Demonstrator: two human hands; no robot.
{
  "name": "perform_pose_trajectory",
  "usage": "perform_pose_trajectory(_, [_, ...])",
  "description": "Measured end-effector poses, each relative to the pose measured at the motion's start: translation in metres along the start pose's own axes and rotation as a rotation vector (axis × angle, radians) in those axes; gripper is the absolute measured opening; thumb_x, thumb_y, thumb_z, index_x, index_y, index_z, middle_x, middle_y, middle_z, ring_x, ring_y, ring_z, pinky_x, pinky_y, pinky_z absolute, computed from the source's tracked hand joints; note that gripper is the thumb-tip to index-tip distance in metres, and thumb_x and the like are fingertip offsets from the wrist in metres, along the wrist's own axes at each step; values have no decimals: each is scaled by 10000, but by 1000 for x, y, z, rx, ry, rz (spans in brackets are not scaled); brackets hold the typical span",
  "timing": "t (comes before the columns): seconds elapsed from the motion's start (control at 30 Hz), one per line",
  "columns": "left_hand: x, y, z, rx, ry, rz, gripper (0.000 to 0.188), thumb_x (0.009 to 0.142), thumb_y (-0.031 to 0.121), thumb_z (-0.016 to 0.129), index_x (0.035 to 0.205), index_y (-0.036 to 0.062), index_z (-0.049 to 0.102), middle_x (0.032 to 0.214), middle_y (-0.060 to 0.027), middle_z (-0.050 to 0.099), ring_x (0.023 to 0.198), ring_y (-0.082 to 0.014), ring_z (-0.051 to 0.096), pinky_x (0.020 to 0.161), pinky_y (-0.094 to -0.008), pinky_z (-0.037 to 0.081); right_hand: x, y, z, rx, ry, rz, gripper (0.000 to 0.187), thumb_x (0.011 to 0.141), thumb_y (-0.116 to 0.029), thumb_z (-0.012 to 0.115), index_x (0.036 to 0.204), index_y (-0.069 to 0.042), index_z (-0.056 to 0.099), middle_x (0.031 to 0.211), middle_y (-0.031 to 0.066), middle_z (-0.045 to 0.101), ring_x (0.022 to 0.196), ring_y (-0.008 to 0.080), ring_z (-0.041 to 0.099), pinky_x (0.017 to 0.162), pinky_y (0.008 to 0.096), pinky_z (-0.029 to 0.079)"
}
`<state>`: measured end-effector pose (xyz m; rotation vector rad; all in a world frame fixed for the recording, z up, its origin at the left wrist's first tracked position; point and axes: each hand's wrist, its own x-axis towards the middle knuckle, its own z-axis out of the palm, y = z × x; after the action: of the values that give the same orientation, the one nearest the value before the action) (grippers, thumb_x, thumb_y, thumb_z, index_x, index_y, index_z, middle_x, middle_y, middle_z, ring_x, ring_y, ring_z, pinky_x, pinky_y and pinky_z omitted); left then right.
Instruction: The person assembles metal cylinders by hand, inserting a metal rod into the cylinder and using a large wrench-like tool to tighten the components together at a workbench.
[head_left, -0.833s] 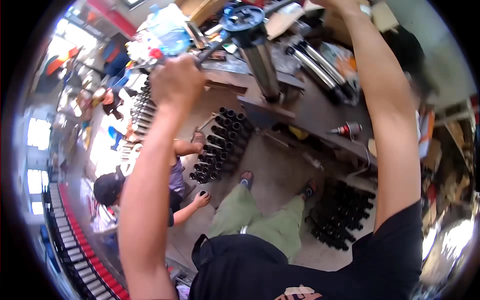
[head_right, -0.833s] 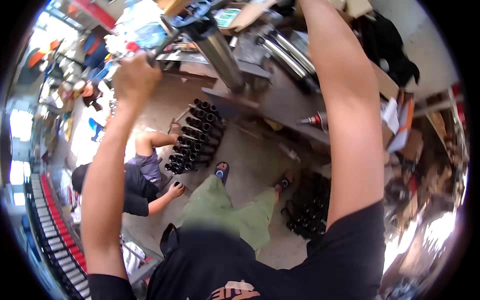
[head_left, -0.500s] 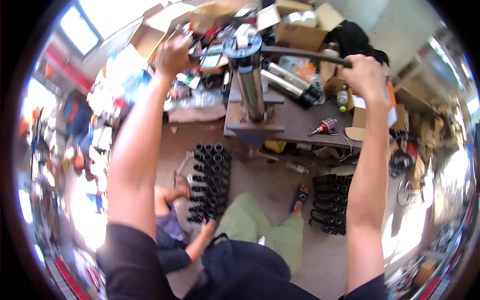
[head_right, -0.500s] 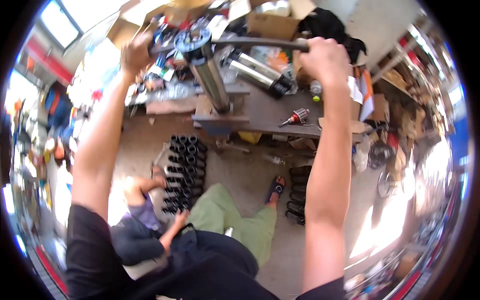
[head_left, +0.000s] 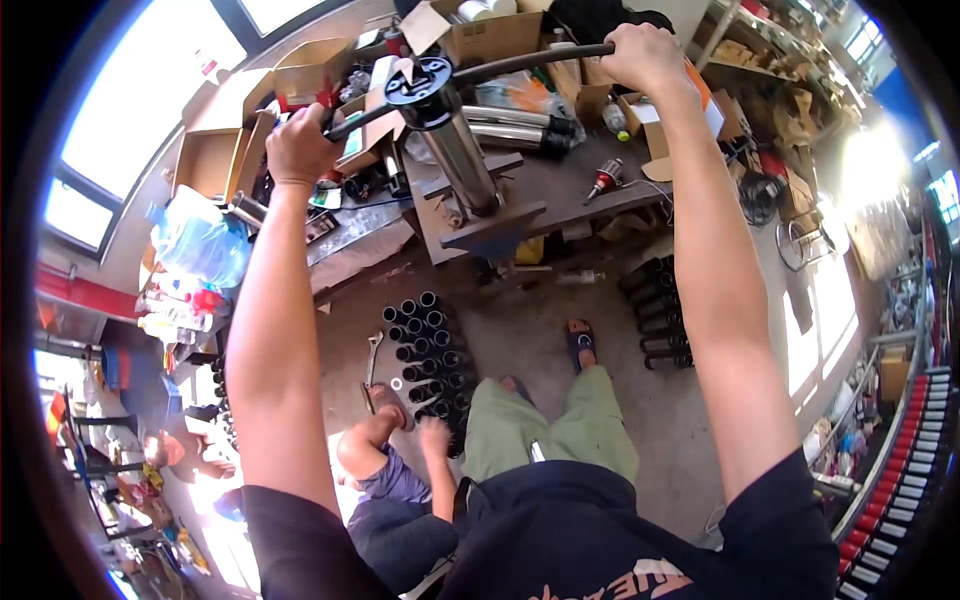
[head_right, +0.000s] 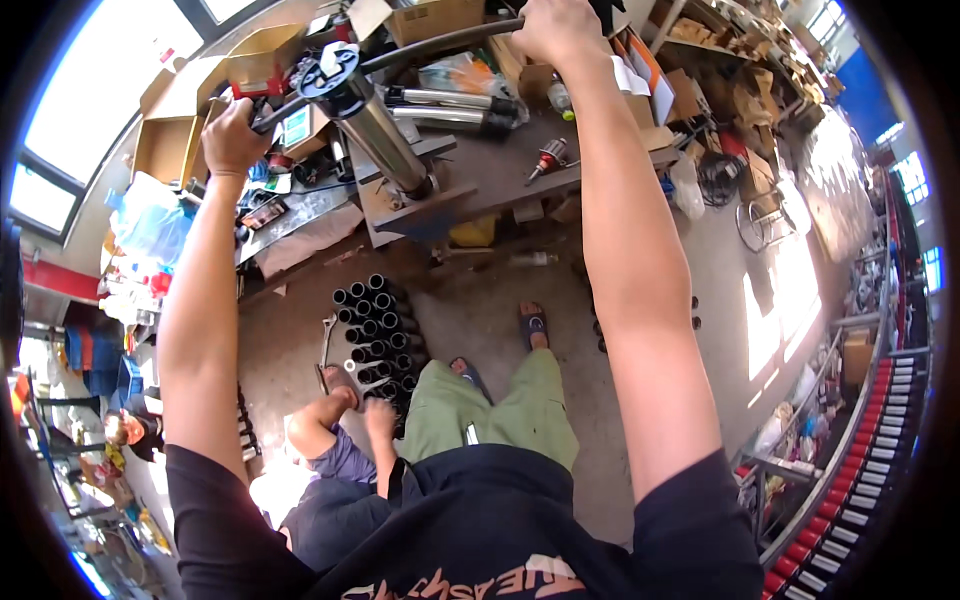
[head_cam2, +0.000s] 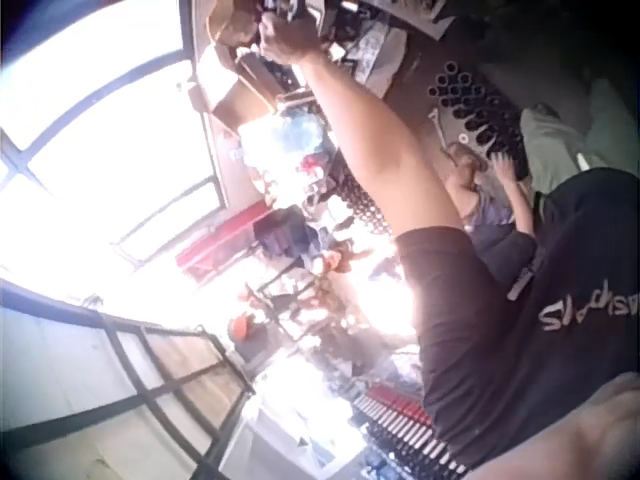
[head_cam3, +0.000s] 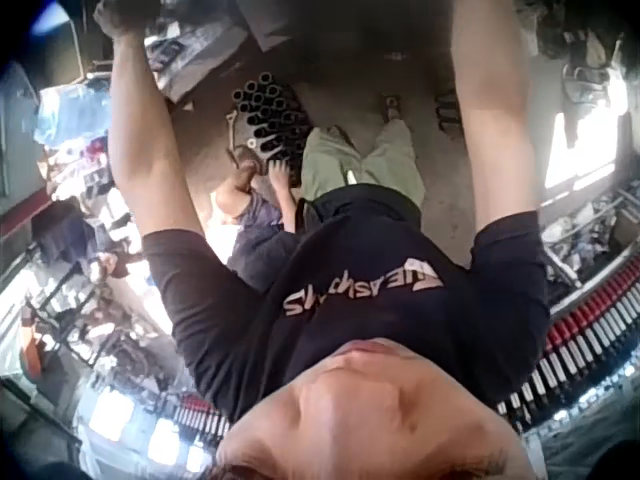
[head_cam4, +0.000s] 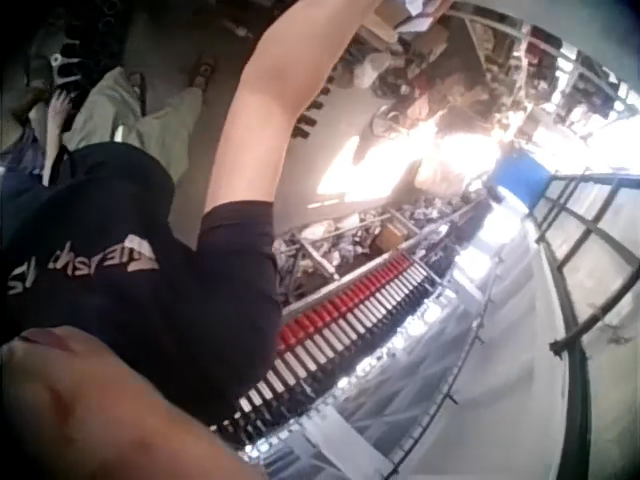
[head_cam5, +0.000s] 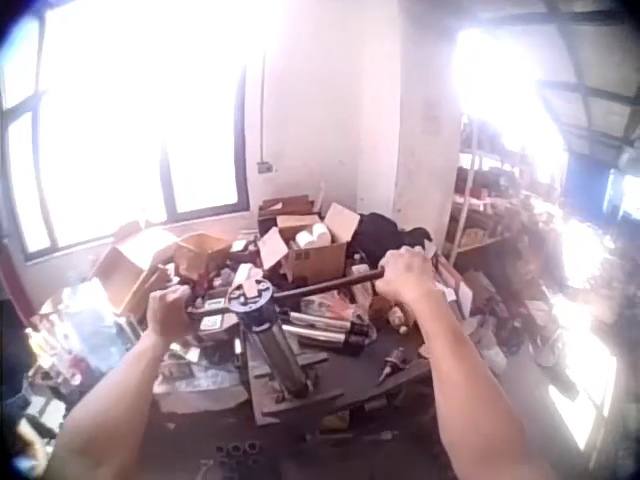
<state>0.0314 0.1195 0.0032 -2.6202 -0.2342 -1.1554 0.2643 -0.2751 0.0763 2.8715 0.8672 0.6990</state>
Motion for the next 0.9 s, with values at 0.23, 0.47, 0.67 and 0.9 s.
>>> perform_pose_trajectory(0.23, [24, -23, 17, -64, -24, 47, 265, 819, 308, 717, 879, 98, 567, 832, -129, 640, 785, -370, 673, 660, -484, 554, -83, -33, -57, 76, 52, 136, 239, 782, -328, 684, 899, -145, 783, 874, 134, 738, 841, 315, 720, 802, 422, 565])
perform_pose_trajectory(0.47, [-3, 163, 20, -1576, -134, -1774, 543, 774, 438, 778, 1171, 89, 652, 1152, -142, 667, 1033, -362, 639, 916, -522, 517, -34, 34, 6, 248, 74, 23, 142, 710, -292, 697, 752, -184, 777, 732, 102, 704, 808, 295, 684, 808, 426, 472])
perform_pose_trajectory(0.67, [31, 208, 49, -2320, -95, -2603, 315, 877, 397, 657, 1023, 118, 675, 997, -61, 692, 942, -271, 664, 782, -417, 574, -36, 149, 67, 400, 125, -35, 169, 748, -283, 734, 788, -119, 732, 779, 126, 676, 808, 355, 652, 702, 444, 523])
perform_pose_trajectory(0.9, [4, 260, -92, -2791, -167, -1450, 608, 813, 276, 650, 1274, -78, 470, 1139, -196, 566, 931, -303, 597, 834, -403, 559, -346, 224, 229, 538, -390, 426, 481, 836, -426, 722, 652, 16, 683, 653, 229, 639, 656, 401, 650, 667, 480, 514])
